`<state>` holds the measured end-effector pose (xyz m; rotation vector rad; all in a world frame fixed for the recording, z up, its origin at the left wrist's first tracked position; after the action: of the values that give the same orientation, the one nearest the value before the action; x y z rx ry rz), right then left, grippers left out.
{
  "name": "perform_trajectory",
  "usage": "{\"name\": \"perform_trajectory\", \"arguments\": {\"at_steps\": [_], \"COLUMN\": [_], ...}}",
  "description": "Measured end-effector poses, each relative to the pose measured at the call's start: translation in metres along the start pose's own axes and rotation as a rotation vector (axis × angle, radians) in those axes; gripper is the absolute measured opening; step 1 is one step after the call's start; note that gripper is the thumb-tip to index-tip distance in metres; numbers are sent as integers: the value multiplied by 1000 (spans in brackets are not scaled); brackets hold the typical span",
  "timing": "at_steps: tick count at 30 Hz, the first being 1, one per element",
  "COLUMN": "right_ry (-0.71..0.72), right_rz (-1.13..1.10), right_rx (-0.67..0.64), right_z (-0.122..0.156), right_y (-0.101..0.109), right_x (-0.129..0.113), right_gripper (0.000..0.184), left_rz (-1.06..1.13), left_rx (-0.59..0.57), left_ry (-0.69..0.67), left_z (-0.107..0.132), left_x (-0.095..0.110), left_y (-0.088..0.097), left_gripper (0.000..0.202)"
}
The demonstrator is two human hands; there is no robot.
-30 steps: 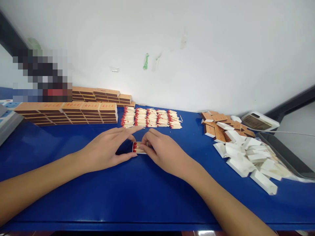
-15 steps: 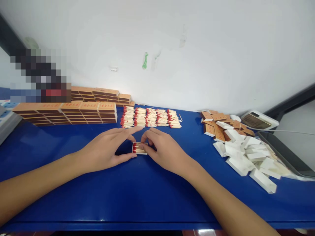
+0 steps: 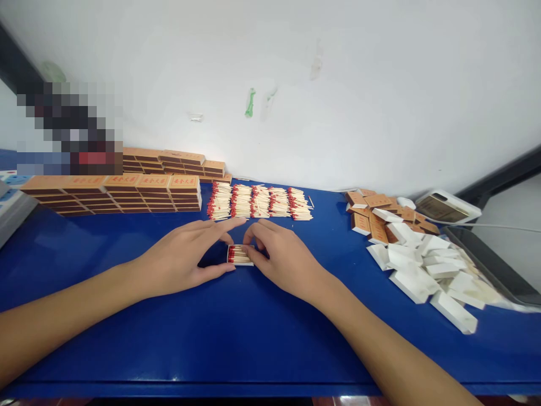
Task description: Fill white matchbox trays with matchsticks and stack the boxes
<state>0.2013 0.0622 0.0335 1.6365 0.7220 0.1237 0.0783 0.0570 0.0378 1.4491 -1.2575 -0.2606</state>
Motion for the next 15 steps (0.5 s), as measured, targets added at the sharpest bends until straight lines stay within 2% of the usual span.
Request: {"name": "perform_trajectory", "arguments": {"at_steps": [15], "right_ry": [-95], "right_rz": [-77], "right_rx": [28], "right_z": [-1], "right_y": [-7], "right_x": [6], "right_gripper": [7], "left_rz": [13], "left_rx": [-19], "left_ry": [21], "left_z": [-1], "left_x": [-2], "left_y": [-1], "left_gripper": [69]}}
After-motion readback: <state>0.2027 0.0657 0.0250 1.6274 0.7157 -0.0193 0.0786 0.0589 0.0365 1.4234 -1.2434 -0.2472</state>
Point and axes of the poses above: each hand's wrist, its own z-axis away from the middle knuckle, its own y-axis out of the back of the hand, x = y × z, the point moved 10 cm from there along -z, towards the middle knuckle, and after that the axes turned 11 degrees about z, right-handed, at the moved point
